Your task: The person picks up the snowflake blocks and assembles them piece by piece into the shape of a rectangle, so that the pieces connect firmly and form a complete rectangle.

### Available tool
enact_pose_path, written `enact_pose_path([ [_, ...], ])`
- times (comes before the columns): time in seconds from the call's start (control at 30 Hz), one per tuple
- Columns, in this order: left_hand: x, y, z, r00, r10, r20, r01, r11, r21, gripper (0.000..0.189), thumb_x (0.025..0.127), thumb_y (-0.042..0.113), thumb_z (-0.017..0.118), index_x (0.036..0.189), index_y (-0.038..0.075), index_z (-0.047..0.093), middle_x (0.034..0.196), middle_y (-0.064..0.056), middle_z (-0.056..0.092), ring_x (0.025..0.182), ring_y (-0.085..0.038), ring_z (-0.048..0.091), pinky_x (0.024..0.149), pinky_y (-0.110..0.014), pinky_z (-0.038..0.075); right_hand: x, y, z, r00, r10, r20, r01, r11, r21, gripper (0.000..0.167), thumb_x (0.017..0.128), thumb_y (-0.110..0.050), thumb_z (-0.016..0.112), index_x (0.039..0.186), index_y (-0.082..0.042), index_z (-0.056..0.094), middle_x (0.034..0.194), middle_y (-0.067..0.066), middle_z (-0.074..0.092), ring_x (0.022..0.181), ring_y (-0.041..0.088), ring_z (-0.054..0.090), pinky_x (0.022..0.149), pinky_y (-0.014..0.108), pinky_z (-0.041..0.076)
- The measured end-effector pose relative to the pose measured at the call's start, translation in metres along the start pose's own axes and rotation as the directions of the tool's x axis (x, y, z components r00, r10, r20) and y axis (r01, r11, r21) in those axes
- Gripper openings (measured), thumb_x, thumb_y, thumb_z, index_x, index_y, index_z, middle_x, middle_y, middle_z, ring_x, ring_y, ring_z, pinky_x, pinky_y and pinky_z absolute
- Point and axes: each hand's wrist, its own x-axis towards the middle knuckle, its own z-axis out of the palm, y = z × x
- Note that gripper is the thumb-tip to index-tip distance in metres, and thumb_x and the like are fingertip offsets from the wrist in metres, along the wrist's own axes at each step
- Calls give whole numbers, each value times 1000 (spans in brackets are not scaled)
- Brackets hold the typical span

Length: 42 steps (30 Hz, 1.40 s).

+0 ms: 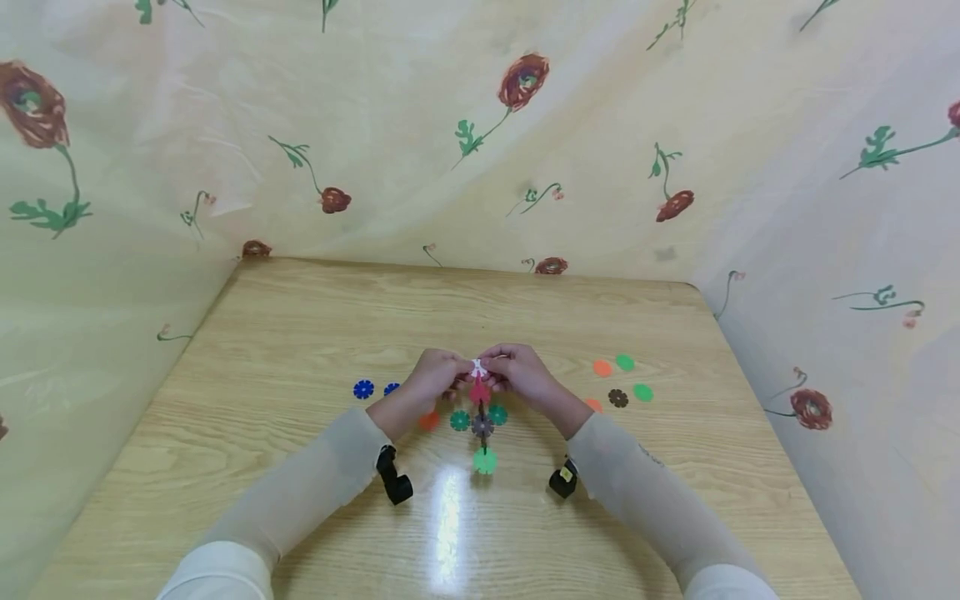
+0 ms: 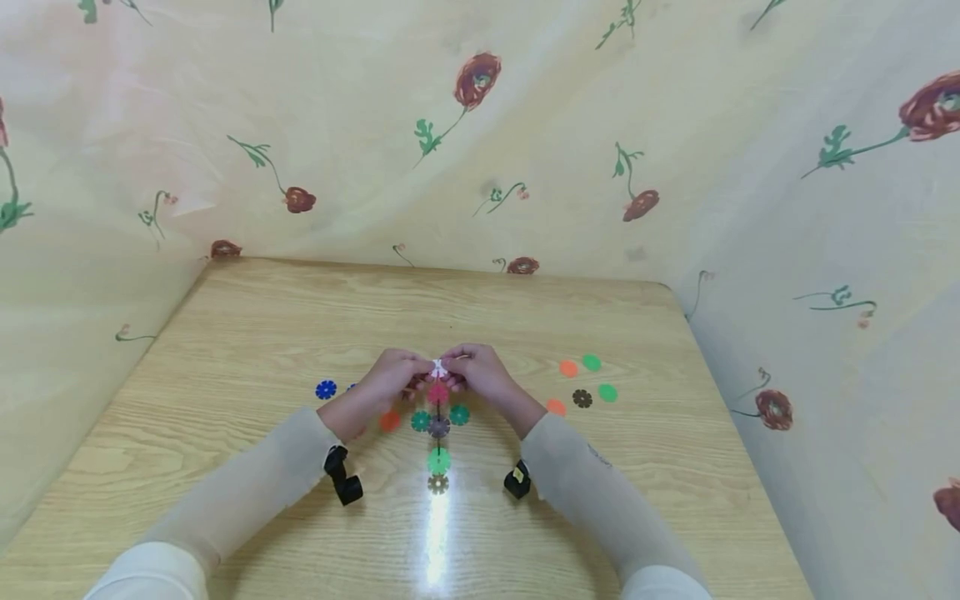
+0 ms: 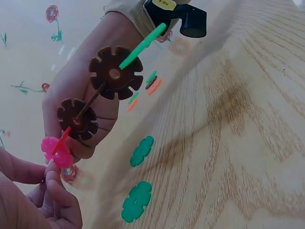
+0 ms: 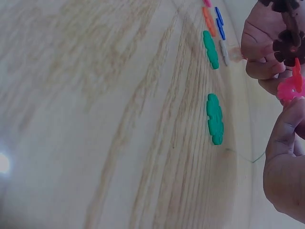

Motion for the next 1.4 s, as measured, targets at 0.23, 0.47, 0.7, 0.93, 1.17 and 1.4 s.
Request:
enact_pose_path([
  [0.23,6,1,-2,1000,-20,1,20,1000,-16,15,97,12,63,91,0,71,74,-3,65,57,-11,49,50,-22,39,2,2,-4,1000,0,-24,0,1000,-12,23,104,-7,54,114,11,62,79,7,65,65,14,59,58,22,53],
  [0.47,25,12,-12,999,-26,-35,26,1000,2,14,94,12,66,87,2,72,76,-3,68,57,-10,51,51,-22,42,-5,4,-20,997,0,-72,-5,998,-66,28,103,-6,52,120,16,58,84,12,67,67,14,59,58,22,52],
  [0.7,52,30,-26,999,-18,-40,19,1000,21,16,97,11,62,86,3,71,75,-4,66,57,-12,49,55,-24,40,-14,12,-32,996,58,-63,-67,986,-152,23,102,-4,54,116,12,61,89,15,67,70,16,59,58,23,50],
  [0.93,81,34,-34,988,15,-156,-8,999,43,16,94,4,60,83,1,71,81,-12,69,51,-11,46,48,-22,36,-18,18,-31,994,79,-77,-91,980,-177,20,101,-6,55,113,8,64,88,13,67,70,17,58,59,24,49],
  [1.17,104,37,-31,972,2,-234,38,985,166,20,97,9,62,80,2,69,62,-2,57,46,-10,41,42,-21,31,-20,24,-29,991,108,-81,-122,974,-192,18,102,-6,56,110,7,65,86,12,67,67,16,58,57,25,49],
  [1.4,115,36,-28,963,-13,-269,78,970,232,20,97,8,65,80,0,70,64,-3,60,48,-11,42,41,-22,32,-21,27,-27,994,90,-67,-102,973,-206,16,101,-6,56,106,6,66,83,11,67,65,16,58,56,25,49],
])
